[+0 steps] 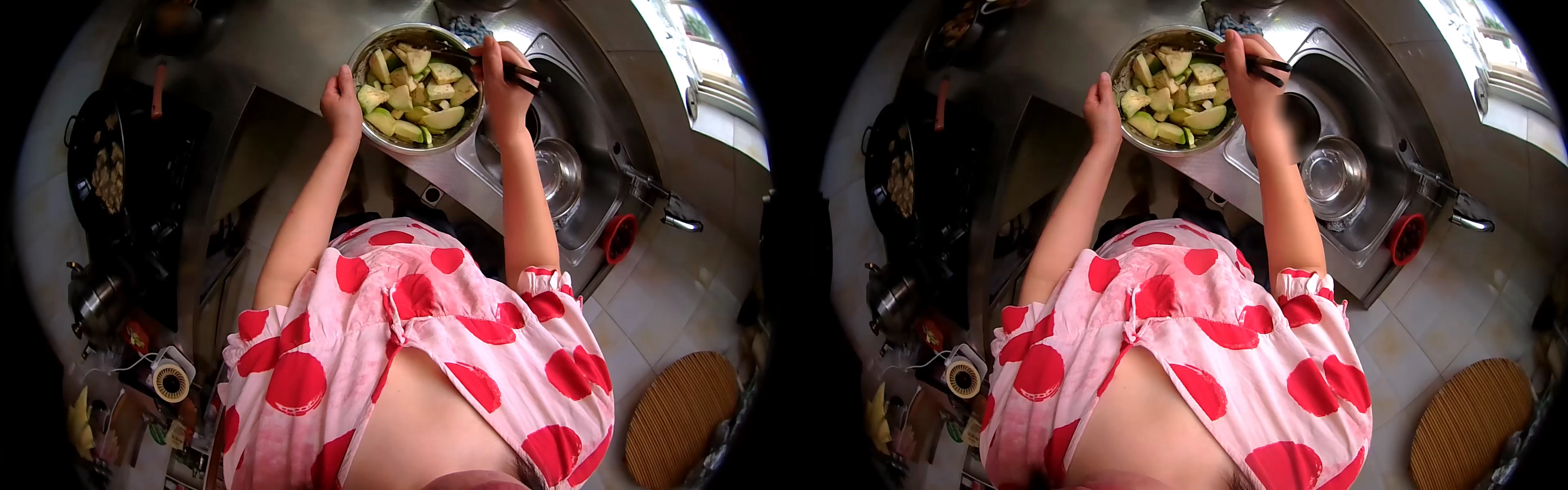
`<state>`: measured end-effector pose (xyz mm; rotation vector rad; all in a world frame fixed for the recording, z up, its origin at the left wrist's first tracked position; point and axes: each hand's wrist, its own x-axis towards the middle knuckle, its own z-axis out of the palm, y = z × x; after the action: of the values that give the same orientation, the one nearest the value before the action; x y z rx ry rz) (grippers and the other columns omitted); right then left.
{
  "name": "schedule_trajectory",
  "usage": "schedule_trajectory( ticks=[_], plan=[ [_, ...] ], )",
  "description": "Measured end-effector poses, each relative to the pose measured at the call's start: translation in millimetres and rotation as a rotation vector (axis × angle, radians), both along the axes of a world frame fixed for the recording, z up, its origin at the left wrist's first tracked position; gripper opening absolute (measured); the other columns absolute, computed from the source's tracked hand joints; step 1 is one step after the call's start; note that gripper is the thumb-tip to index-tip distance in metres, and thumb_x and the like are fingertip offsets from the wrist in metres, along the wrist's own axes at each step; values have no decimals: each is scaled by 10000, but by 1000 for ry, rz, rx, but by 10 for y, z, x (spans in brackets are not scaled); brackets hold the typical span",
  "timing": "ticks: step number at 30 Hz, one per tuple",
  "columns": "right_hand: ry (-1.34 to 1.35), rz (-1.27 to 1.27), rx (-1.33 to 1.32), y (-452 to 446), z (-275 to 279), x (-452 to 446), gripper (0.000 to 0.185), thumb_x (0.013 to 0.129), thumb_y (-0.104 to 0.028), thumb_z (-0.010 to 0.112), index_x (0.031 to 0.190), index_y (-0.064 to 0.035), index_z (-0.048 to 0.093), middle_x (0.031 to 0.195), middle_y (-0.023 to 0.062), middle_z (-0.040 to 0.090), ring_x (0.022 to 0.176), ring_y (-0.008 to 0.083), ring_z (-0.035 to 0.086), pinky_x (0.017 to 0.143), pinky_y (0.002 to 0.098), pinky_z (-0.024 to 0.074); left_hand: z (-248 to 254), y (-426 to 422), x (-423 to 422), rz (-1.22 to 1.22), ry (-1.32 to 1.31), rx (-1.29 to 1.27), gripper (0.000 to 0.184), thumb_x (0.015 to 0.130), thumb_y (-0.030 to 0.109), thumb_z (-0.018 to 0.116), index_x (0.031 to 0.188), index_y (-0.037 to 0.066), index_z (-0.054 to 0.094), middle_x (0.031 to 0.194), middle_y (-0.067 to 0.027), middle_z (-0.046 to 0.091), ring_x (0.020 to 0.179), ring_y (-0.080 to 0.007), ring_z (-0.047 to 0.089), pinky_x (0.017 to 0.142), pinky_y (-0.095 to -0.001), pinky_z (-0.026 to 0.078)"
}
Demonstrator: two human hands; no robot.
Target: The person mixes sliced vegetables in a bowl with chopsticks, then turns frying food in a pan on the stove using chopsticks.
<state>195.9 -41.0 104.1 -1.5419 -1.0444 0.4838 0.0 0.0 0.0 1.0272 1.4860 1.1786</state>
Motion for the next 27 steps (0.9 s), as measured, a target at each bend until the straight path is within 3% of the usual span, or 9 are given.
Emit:
schedule_trajectory(
  ticks=[4,9,12,16,17,19,21,23,27],
  plan=[
    [160,-10,-71,82,-328,-67,275,882,-212,563,733,-1,655,587,55,557,489,107,535,472,243,409,9,107,-33,-7,46,23,409,907,353,511,735,-15,551,630,-34,532,614,-109,439,607,-289,404],
    [99,58,-202,-368,190,71,295,914,-182,507,763,29,647,654,51,596,533,81,492,524,218,390,18,-20,33,17,16,-6,408,910,349,508,738,-19,551,631,-35,532,619,-110,441,614,-288,405],
    [-28,143,16,-558,503,177,334,922,-171,473,701,26,628,628,62,582,517,103,506,501,229,409,5,-28,27,12,36,10,408,912,346,506,741,-22,553,638,-31,534,623,-110,442,619,-286,405],
    [-382,373,-16,-813,401,193,249,846,-69,569,605,-8,550,579,95,525,462,224,505,453,291,394,-8,-16,21,-1,11,12,407,915,343,502,744,-22,549,643,-32,533,627,-106,437,619,-283,404],
    [-472,296,-69,-841,266,111,253,835,-58,586,592,-10,536,579,97,517,472,242,507,452,295,395,-7,-17,19,-1,5,26,407,916,344,500,744,-21,546,639,-32,530,627,-105,433,617,-284,402],
    [-407,206,12,-855,-171,-2,244,848,-68,570,612,-9,546,585,97,515,478,235,513,452,296,392,43,-12,13,-25,6,24,407,916,345,500,744,-22,544,637,-34,527,626,-105,431,616,-284,401],
    [70,28,-16,-845,-488,-88,300,909,-138,499,651,0,567,609,70,565,469,128,497,432,243,371,67,-6,5,-48,8,19,407,916,345,500,745,-22,541,635,-36,524,626,-104,429,615,-284,401],
    [404,-111,-51,-761,-519,-128,361,943,-215,452,684,5,575,687,80,629,481,89,500,435,218,392,68,-4,6,-73,24,15,407,916,342,501,745,-25,540,633,-36,520,626,-104,429,614,-284,401],
    [369,-40,71,-462,-269,-349,374,944,-224,450,682,9,579,653,73,608,469,88,492,435,208,375,24,8,-6,-78,73,17,405,916,340,502,748,-26,540,641,-38,527,628,-103,435,616,-281,404]
  ],
)
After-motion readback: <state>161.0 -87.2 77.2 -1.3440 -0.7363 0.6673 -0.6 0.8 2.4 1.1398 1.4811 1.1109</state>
